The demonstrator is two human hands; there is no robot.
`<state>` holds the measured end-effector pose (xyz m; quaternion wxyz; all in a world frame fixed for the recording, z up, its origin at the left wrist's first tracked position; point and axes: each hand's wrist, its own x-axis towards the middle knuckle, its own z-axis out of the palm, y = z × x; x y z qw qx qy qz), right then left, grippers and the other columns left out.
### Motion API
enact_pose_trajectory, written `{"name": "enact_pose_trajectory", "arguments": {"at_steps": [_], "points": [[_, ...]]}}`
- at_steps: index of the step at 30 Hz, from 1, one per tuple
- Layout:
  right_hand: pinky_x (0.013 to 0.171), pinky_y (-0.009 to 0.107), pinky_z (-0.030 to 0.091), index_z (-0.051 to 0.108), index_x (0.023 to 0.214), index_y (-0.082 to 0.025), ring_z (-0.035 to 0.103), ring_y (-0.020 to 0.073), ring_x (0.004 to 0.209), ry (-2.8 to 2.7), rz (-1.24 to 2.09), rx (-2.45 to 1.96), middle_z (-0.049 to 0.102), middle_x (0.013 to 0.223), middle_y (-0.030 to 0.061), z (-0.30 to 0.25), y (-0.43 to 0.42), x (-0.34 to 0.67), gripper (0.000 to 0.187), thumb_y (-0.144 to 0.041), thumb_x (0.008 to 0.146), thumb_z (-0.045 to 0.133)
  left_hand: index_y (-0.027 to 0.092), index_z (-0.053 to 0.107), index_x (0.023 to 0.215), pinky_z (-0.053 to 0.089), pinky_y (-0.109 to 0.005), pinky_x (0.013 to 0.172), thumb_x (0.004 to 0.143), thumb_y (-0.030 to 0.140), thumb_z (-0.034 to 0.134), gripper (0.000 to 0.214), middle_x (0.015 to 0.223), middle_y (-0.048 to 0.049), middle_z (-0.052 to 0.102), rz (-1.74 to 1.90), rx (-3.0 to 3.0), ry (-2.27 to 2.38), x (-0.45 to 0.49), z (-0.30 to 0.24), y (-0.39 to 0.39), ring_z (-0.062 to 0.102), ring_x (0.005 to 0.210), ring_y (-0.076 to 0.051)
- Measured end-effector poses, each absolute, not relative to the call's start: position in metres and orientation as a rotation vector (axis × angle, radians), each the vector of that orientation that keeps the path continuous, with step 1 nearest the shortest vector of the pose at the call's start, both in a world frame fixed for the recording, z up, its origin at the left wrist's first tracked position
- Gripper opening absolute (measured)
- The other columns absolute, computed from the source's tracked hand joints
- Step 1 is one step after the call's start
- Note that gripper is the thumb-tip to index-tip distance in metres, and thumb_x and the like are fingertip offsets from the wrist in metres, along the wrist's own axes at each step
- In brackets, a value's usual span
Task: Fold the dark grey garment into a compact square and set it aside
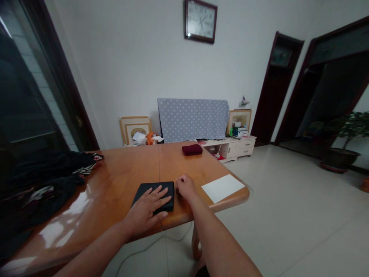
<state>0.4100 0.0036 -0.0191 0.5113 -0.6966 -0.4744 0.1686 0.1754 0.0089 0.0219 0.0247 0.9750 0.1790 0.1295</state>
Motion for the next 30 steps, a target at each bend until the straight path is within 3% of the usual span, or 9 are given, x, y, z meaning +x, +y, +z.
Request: {"name": "enact_pose_trajectory", "arguments": {"at_steps": [6,9,12,15,17,19,23,30], "points": [[0.063,0.025,0.035,0.056,0.068,-0.020,0.055,0.0151,0.068,-1.244,0.145,-1.756,0.064,0.071,0.0030,0.018,-0.009,0.388,0.035,-0.043,0.093,0.046,0.027,0.049,0.143,0.030,-0.046,0.119,0.101,0.051,0.035,0.051,0.153,-0.0051,0.045,0.571,2.834,0.595,0.172,0.025,0.020,0.037,0.143,-0.022],[0.068,0.025,0.036,0.060,0.075,-0.020,0.057,0.0161,0.075,-1.352,-0.035,-1.833,0.067,0.080,0.0058,0.039,-0.013,0.376,0.038,-0.042,0.099,0.039,0.021,0.052,0.140,0.035,-0.040,0.116,0.103,0.045,0.027,0.050,0.145,-0.0074,0.054,0.790,2.677,0.750,0.168,0.033,0.038,0.047,0.136,-0.019],[0.076,0.026,0.039,0.065,0.086,-0.020,0.061,0.0187,0.085,-1.471,-0.072,-1.910,0.070,0.091,0.0094,0.056,-0.014,0.365,0.045,-0.043,0.102,0.031,0.016,0.052,0.139,0.035,-0.038,0.116,0.103,0.044,0.024,0.054,0.144,-0.0107,0.055,0.915,2.609,0.883,0.163,0.041,0.056,0.048,0.136,-0.019],[0.090,0.029,0.041,0.069,0.103,-0.018,0.063,0.0218,0.101,-1.600,-0.028,-1.945,0.071,0.106,0.0125,0.059,-0.012,0.353,0.051,-0.044,0.103,0.024,0.015,0.050,0.141,0.030,-0.043,0.118,0.103,0.043,0.023,0.055,0.147,-0.0127,0.051,0.840,2.678,0.954,0.162,0.040,0.064,0.044,0.139,-0.021],[0.103,0.033,0.036,0.066,0.119,-0.016,0.056,0.0240,0.121,-1.696,0.006,-1.941,0.066,0.124,0.0145,0.053,-0.011,0.344,0.055,-0.043,0.103,0.021,0.017,0.046,0.145,0.025,-0.050,0.119,0.102,0.043,0.024,0.054,0.150,-0.0129,0.047,0.724,2.758,0.969,0.163,0.033,0.064,0.039,0.142,-0.024],[0.113,0.039,0.026,0.057,0.135,-0.012,0.040,0.0262,0.139,-1.754,0.046,-1.971,0.053,0.143,0.0163,0.041,-0.010,0.336,0.059,-0.045,0.103,0.021,0.020,0.042,0.148,0.019,-0.057,0.119,0.102,0.043,0.026,0.054,0.154,-0.0121,0.042,0.620,2.818,0.977,0.163,0.023,0.062,0.033,0.145,-0.025],[0.119,0.046,0.015,0.034,0.151,-0.006,0.015,0.0280,0.150,-1.758,0.161,-2.087,0.027,0.159,0.0178,0.013,-0.011,0.328,0.069,-0.051,0.101,0.023,0.022,0.037,0.151,0.013,-0.064,0.117,0.101,0.048,0.025,0.057,0.159,-0.0114,0.032,0.493,2.832,1.011,0.159,0.005,0.059,0.025,0.149,-0.028],[0.120,0.049,0.011,0.023,0.156,-0.009,0.009,0.0280,0.151,-1.718,0.188,-2.093,0.019,0.162,0.0139,-0.009,-0.012,0.329,0.075,-0.058,0.099,0.019,0.021,0.036,0.152,0.016,-0.057,0.119,0.100,0.055,0.023,0.063,0.160,-0.0107,0.031,0.500,2.799,1.062,0.155,-0.003,0.056,0.022,0.150,-0.027]]}}
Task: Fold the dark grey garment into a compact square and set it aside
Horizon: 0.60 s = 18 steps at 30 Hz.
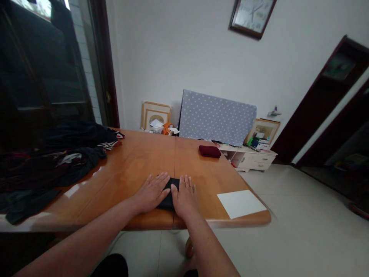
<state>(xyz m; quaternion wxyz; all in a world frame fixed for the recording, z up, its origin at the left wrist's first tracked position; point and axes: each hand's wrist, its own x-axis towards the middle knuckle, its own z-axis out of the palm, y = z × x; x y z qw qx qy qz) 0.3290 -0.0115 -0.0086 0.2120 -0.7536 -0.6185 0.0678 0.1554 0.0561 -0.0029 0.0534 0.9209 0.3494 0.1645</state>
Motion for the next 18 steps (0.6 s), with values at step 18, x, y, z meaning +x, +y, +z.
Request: {"name": "enact_pose_trajectory", "arguments": {"at_steps": [18], "points": [[0.120,0.053,0.010,0.020,0.158,-0.015,0.009,0.0270,0.151,-1.690,0.237,-2.128,0.017,0.163,0.0106,-0.0121,-0.0084,0.3281,0.076,-0.061,0.097,0.023,0.021,0.042,0.148,0.023,-0.055,0.117,0.099,0.054,0.028,0.061,0.158,-0.0117,0.035,0.585,2.783,1.100,0.1564,-0.0082,0.0563,0.029,0.147,-0.029]]}}
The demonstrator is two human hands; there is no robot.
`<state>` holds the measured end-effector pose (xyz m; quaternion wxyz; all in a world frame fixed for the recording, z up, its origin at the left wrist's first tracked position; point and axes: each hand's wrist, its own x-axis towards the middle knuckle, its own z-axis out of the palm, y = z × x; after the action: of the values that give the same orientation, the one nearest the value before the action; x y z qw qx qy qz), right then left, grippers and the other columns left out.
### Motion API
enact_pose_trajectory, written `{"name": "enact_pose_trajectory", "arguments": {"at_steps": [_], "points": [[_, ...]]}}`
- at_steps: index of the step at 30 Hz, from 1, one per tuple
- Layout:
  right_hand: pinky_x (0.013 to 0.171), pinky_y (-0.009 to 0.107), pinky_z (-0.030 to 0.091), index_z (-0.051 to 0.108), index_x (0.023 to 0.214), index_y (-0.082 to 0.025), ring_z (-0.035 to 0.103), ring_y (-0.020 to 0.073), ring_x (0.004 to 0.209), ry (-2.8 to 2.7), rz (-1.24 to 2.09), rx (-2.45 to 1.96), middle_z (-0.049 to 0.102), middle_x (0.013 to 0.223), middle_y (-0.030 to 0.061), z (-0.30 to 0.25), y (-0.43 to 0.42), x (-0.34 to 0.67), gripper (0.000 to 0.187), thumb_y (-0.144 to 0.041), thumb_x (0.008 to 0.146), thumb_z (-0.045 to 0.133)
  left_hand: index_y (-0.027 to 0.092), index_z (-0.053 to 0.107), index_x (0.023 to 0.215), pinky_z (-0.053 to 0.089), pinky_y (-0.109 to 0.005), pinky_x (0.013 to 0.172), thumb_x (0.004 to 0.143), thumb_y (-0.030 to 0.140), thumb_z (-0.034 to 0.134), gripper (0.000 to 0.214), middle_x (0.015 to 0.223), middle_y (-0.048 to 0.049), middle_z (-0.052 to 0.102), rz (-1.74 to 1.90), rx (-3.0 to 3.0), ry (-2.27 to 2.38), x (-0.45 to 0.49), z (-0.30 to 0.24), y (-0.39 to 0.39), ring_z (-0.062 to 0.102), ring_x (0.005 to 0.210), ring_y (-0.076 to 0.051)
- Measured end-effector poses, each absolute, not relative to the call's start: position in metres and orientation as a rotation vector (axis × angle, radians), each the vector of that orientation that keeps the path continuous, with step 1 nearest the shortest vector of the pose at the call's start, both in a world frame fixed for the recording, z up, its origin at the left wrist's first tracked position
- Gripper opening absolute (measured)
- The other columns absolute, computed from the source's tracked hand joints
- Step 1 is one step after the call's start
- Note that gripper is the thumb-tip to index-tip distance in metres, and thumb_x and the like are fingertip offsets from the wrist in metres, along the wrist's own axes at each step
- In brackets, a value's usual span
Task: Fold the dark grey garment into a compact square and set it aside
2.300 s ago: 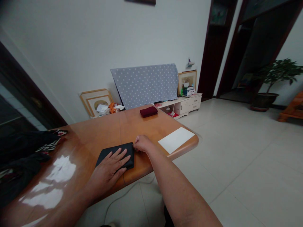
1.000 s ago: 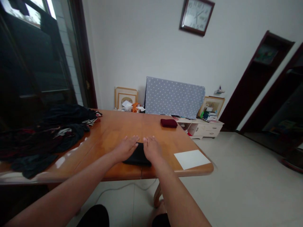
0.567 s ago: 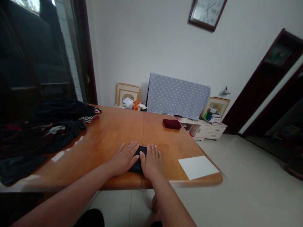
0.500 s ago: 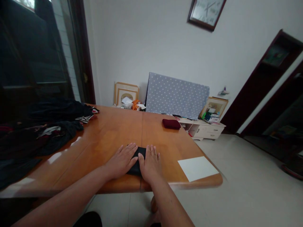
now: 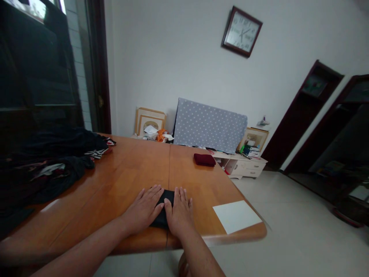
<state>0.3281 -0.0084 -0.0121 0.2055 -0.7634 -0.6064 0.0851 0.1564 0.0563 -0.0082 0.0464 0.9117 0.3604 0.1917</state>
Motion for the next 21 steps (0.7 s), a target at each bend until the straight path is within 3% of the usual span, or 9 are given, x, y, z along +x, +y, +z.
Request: {"name": "enact_pose_trajectory", "arguments": {"at_steps": [6,10,15,21], "points": [[0.118,0.058,0.007,0.020,0.157,-0.015,0.008,0.0286,0.151,-1.673,0.248,-2.161,0.016,0.163,0.0117,-0.005,-0.011,0.325,0.075,-0.060,0.097,0.025,0.024,0.037,0.151,0.015,-0.062,0.117,0.098,0.058,0.026,0.064,0.160,-0.0114,0.030,0.531,2.711,1.058,0.155,-0.001,0.053,0.022,0.149,-0.030],[0.119,0.057,0.010,0.022,0.157,-0.013,0.007,0.0288,0.151,-1.647,0.354,-2.120,0.015,0.163,0.0137,0.000,-0.014,0.334,0.081,-0.066,0.095,0.024,0.024,0.033,0.153,0.014,-0.060,0.117,0.099,0.061,0.021,0.067,0.160,-0.0120,0.031,0.601,2.580,1.104,0.135,0.003,0.060,0.020,0.150,-0.028],[0.122,0.042,0.015,0.034,0.151,-0.005,0.019,0.0257,0.150,-1.581,0.284,-1.927,0.028,0.158,0.0184,0.000,-0.035,0.350,0.085,-0.068,0.094,0.023,0.018,0.049,0.142,0.031,-0.047,0.114,0.101,0.053,0.021,0.060,0.146,-0.0131,0.053,0.937,2.359,1.291,0.088,-0.002,0.068,0.045,0.138,-0.026],[0.119,0.042,0.027,0.052,0.141,-0.010,0.037,0.0264,0.142,-1.546,0.168,-1.773,0.047,0.148,0.0166,-0.013,-0.065,0.352,0.072,-0.061,0.094,0.034,0.015,0.059,0.131,0.042,-0.039,0.108,0.099,0.041,0.034,0.048,0.132,-0.0127,0.064,1.048,2.390,1.275,0.063,-0.003,0.047,0.059,0.122,-0.023]]}}
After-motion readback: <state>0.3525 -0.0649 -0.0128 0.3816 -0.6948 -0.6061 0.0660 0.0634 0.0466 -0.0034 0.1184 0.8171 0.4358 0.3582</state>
